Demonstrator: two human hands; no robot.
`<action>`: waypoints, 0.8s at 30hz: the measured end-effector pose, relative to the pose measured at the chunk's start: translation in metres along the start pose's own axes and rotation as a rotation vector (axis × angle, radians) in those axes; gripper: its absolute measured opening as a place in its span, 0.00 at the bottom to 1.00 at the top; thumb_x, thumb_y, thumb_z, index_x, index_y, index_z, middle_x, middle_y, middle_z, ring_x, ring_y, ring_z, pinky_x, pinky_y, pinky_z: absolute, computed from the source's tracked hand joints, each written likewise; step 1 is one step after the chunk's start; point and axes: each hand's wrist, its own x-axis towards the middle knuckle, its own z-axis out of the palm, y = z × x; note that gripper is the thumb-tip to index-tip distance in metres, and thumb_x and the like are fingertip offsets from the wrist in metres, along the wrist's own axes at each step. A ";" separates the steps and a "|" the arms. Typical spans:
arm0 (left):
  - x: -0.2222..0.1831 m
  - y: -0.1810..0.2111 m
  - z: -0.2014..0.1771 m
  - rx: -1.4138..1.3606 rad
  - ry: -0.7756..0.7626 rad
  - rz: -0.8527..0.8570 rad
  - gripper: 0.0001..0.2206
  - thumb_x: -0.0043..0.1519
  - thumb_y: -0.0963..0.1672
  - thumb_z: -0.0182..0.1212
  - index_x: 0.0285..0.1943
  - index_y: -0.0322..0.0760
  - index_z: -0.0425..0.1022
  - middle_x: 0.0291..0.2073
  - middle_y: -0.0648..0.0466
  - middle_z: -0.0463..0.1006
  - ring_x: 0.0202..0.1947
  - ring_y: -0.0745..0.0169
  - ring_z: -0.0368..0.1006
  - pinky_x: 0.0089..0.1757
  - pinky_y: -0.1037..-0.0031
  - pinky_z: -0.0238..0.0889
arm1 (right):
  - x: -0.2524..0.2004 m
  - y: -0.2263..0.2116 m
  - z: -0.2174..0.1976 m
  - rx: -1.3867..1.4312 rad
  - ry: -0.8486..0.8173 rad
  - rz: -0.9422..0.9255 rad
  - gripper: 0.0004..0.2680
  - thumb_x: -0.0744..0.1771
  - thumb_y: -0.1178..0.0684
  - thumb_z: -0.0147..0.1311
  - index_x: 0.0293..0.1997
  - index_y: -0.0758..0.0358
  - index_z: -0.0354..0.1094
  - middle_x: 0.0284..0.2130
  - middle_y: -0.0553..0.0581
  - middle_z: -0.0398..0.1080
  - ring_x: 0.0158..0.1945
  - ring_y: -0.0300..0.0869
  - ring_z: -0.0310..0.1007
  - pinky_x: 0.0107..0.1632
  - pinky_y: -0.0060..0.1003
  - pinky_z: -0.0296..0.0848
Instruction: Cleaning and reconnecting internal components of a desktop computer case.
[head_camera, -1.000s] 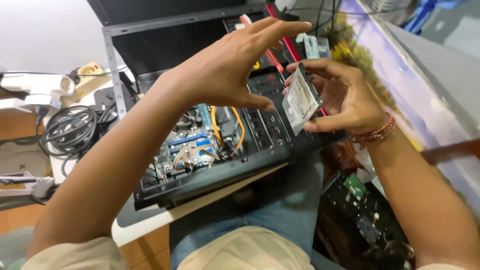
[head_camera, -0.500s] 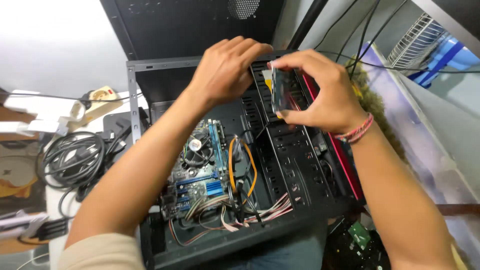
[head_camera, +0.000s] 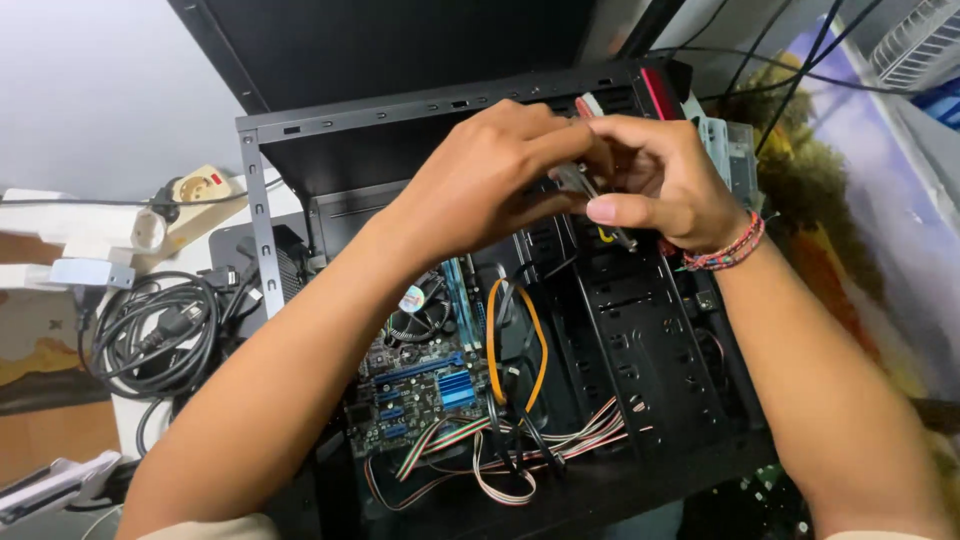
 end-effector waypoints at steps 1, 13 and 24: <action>0.001 -0.002 0.000 -0.005 -0.006 0.004 0.16 0.61 0.46 0.74 0.53 0.42 0.76 0.43 0.53 0.80 0.48 0.48 0.75 0.49 0.59 0.68 | 0.002 -0.006 0.001 0.002 0.008 0.002 0.25 0.64 0.51 0.63 0.68 0.72 0.63 0.49 0.55 0.72 0.51 0.37 0.73 0.57 0.33 0.72; -0.012 -0.034 -0.012 0.011 0.151 -0.201 0.13 0.65 0.48 0.72 0.45 0.34 0.78 0.32 0.48 0.79 0.30 0.53 0.77 0.33 0.67 0.68 | 0.000 0.010 0.027 -1.264 0.468 0.167 0.15 0.68 0.42 0.63 0.39 0.68 0.75 0.32 0.66 0.74 0.35 0.59 0.77 0.38 0.50 0.75; -0.017 -0.044 -0.005 0.122 0.187 -0.361 0.15 0.63 0.51 0.74 0.43 0.36 0.80 0.25 0.48 0.79 0.24 0.55 0.75 0.30 0.67 0.66 | 0.007 0.021 0.051 -1.500 0.453 0.165 0.10 0.66 0.50 0.58 0.36 0.70 0.72 0.34 0.68 0.75 0.33 0.60 0.78 0.33 0.51 0.78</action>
